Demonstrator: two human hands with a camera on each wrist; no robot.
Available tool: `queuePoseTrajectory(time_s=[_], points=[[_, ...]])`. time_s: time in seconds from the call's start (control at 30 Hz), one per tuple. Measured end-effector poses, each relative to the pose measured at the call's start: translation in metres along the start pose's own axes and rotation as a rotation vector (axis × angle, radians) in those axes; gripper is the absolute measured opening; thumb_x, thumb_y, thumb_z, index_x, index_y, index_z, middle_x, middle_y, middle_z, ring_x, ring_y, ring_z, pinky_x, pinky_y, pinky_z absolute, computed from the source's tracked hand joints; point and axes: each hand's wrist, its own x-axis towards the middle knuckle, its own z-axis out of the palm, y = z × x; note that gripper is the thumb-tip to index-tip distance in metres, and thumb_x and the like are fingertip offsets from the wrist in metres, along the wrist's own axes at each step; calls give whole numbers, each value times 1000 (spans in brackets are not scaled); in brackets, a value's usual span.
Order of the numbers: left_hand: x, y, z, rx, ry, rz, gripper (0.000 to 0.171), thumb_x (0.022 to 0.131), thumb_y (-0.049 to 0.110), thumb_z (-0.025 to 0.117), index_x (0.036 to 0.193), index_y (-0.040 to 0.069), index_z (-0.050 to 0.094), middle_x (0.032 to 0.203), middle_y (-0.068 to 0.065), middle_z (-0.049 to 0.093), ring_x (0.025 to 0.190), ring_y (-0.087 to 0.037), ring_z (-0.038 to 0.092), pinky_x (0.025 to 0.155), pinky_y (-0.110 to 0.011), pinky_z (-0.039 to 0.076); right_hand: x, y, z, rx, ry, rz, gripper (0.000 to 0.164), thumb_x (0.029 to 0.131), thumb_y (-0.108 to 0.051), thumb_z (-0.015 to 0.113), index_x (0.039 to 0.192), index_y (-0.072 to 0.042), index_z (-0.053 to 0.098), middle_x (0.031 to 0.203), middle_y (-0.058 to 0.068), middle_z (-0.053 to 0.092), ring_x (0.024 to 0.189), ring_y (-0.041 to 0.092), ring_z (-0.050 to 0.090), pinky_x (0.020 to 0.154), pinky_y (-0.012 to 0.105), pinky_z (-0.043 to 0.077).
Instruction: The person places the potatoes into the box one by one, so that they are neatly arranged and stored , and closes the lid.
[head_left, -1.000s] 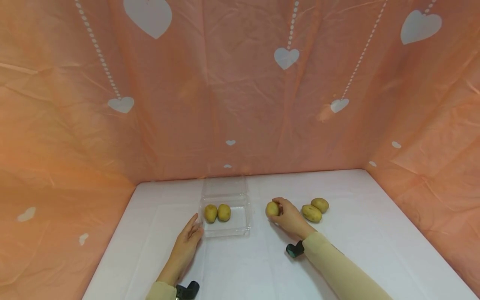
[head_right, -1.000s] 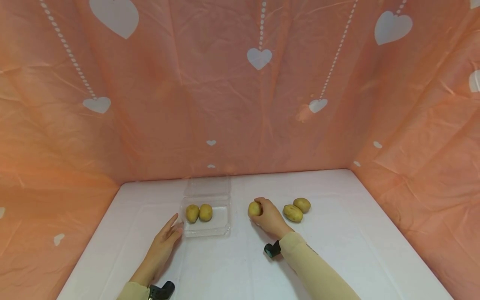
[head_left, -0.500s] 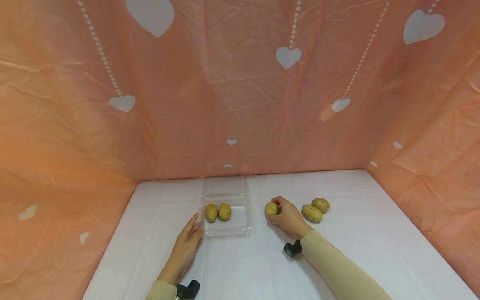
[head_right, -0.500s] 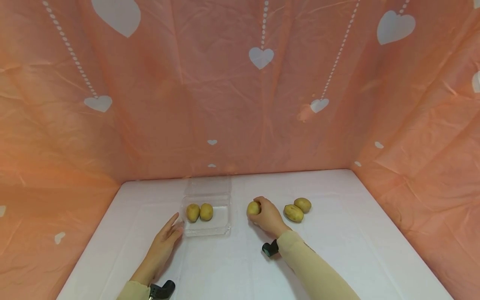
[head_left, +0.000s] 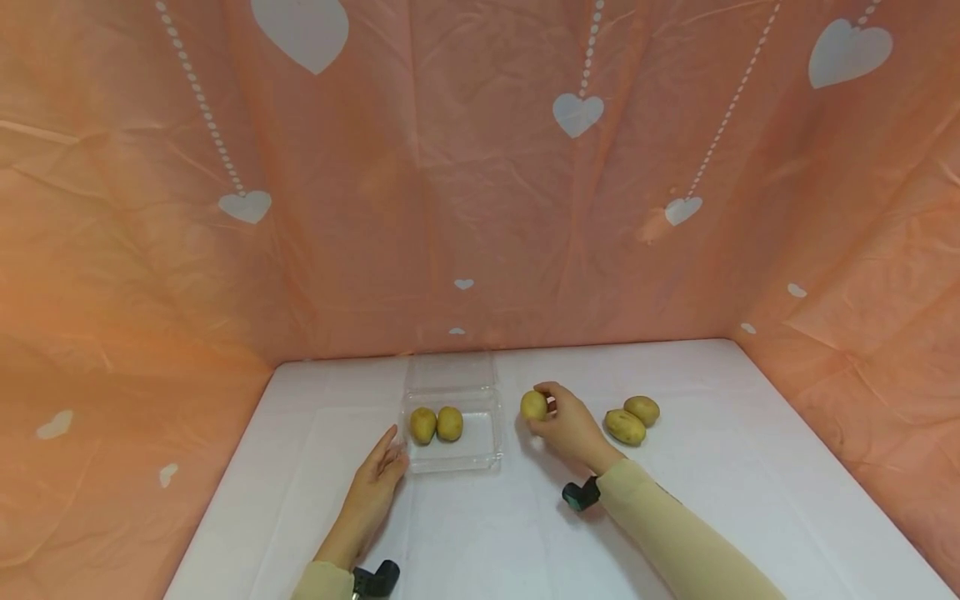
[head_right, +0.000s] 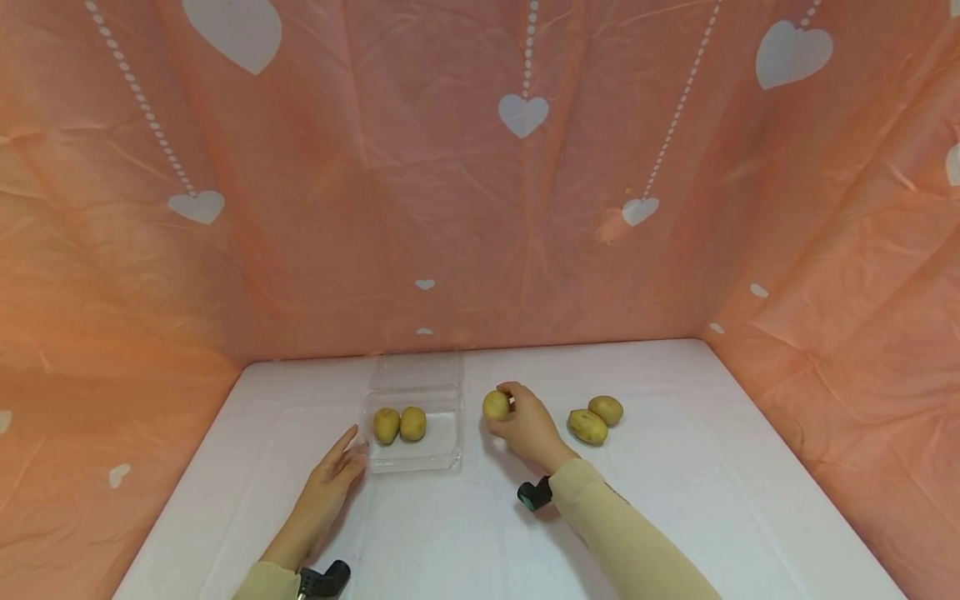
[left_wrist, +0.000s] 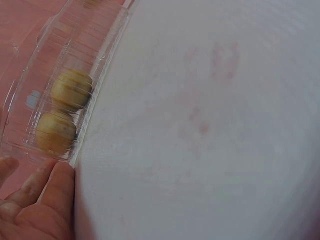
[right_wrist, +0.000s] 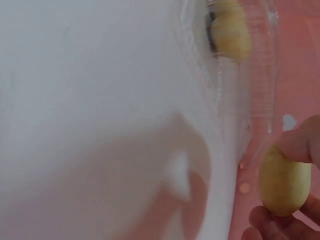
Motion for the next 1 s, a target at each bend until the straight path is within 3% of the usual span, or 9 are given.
queuePoseTrajectory(time_s=[0.2, 0.43, 0.67, 1.0], points=[[0, 0, 0, 11, 2, 4, 60, 101, 22, 53, 154, 18, 26, 146, -25, 39, 135, -33, 37, 108, -47, 34, 1, -12, 1, 35, 25, -60, 56, 77, -13, 78, 127, -2, 56, 116, 10, 60, 92, 22, 59, 79, 37, 51], [-1, 0, 0, 13, 2, -2, 61, 101, 24, 53, 155, 19, 25, 146, -24, 39, 134, -33, 38, 109, -47, 33, 4, -20, 3, 52, 40, -64, 57, 75, -14, 80, 126, -4, 57, 115, 8, 61, 90, 26, 59, 78, 35, 50], [-1, 0, 0, 22, 4, -2, 61, 101, 24, 53, 155, 18, 25, 146, -23, 40, 134, -33, 38, 109, -48, 32, 7, -28, 9, 82, 40, -123, 57, 74, -13, 80, 125, -1, 57, 115, 9, 61, 89, 22, 59, 78, 38, 51], [0, -1, 1, 27, 20, -4, 59, 101, 21, 53, 154, 17, 27, 145, -25, 41, 134, -35, 37, 110, -50, 31, 10, -39, 24, 82, 32, -135, 61, 76, -16, 80, 129, -1, 54, 115, 10, 59, 93, 25, 57, 82, 40, 50]])
